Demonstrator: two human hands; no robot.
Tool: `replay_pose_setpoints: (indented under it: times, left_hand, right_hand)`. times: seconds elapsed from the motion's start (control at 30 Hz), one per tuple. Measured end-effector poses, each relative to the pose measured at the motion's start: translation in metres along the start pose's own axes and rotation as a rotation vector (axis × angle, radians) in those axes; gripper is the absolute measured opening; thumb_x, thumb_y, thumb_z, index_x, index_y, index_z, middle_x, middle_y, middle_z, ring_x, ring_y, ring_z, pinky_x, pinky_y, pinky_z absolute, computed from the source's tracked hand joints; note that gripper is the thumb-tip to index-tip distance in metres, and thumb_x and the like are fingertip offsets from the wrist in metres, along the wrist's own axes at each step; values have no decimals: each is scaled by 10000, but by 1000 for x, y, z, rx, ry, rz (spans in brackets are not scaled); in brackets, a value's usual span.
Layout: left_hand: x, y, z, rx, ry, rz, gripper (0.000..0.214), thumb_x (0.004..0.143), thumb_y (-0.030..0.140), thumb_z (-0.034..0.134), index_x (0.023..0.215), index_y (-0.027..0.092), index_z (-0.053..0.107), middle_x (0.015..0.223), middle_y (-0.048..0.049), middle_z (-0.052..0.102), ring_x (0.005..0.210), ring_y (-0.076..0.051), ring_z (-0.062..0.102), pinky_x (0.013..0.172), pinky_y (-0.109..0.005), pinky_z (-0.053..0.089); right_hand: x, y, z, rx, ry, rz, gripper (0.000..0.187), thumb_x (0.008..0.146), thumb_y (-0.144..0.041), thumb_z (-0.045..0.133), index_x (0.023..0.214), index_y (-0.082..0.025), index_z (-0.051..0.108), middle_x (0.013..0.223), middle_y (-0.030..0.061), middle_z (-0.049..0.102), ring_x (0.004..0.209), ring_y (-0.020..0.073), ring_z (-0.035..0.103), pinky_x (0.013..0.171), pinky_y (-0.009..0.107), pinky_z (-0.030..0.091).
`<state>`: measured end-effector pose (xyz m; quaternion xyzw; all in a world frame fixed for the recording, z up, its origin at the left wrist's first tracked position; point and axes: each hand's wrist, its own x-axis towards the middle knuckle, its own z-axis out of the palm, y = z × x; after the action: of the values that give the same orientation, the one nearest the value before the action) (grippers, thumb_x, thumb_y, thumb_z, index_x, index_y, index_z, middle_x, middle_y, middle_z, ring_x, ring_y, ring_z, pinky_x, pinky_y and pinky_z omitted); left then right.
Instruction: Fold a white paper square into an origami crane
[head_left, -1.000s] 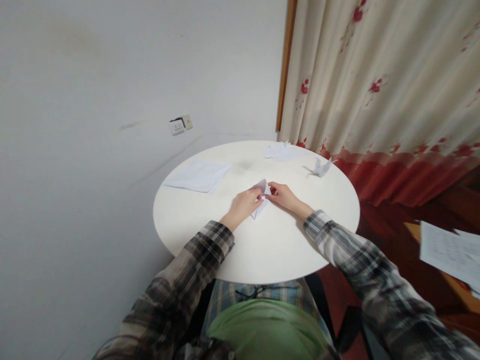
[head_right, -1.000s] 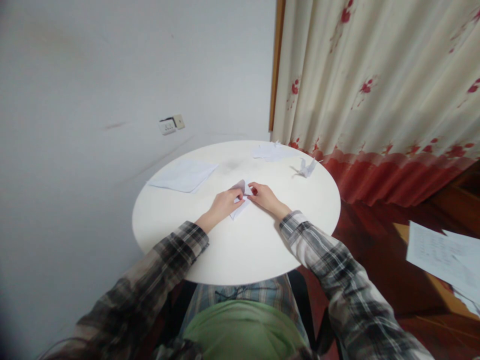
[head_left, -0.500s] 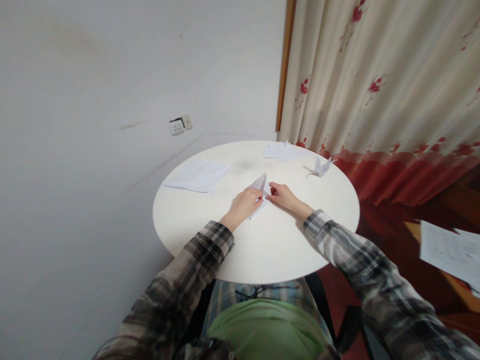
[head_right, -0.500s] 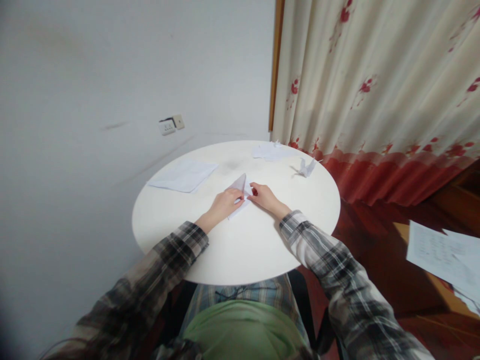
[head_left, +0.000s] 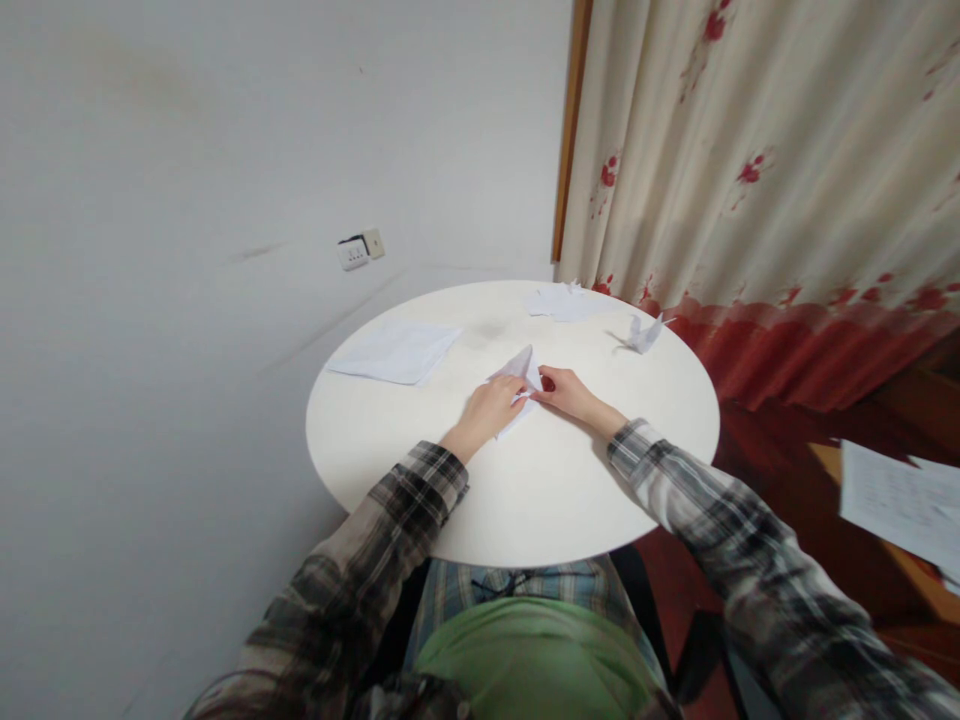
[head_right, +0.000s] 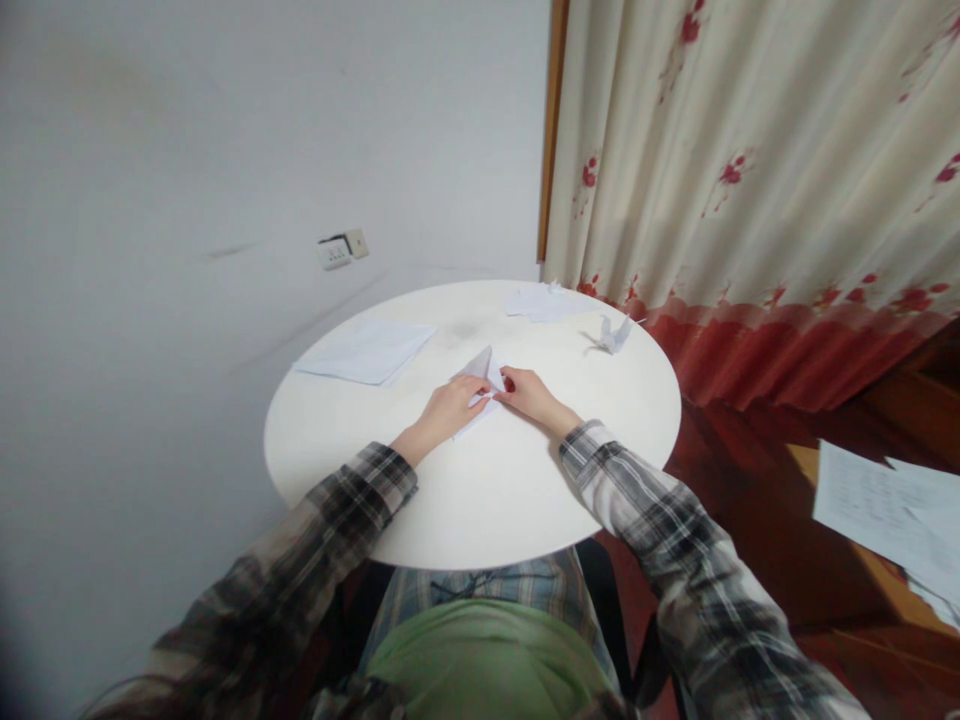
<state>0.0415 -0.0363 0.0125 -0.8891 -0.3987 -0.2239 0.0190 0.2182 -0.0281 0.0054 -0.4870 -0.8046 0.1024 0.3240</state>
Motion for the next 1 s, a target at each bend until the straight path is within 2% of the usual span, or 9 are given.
replay_pose_setpoints:
  times: [0.2, 0.33, 0.8, 1.0]
  left_hand:
    - [1, 0, -1, 11, -19, 21, 177, 821, 215, 456, 946, 191, 579, 940, -49, 613, 929, -180, 544, 794, -293, 435]
    - [1, -2, 1, 36, -23, 22, 168, 806, 239, 488, 932, 186, 587, 945, -52, 605, 930, -187, 538, 781, -295, 439]
    - [1, -4, 3, 19, 1, 37, 124, 810, 214, 480, 854, 193, 594, 908, -43, 609, 906, -177, 539, 773, -280, 434]
    - [0, -2, 3, -12, 29, 34, 139, 819, 221, 473, 909, 199, 576, 931, -38, 608, 915, -174, 544, 778, -280, 436]
  right_hand:
    - [-1, -1, 2, -7, -27, -28, 303, 786, -393, 503, 599, -160, 460, 541, -41, 425, 515, 77, 341, 511, 206, 239]
    - [0, 1, 2, 3, -35, -25, 384, 806, -462, 465, 580, -153, 469, 526, -38, 420, 513, 76, 337, 505, 210, 228]
    - [1, 2, 2, -24, -45, 6, 251, 762, -309, 541, 579, -143, 502, 530, -36, 447, 517, 73, 343, 512, 204, 231]
    - [1, 3, 2, -17, -47, 9, 223, 747, -299, 555, 599, -133, 539, 540, -26, 478, 518, 74, 353, 512, 198, 243]
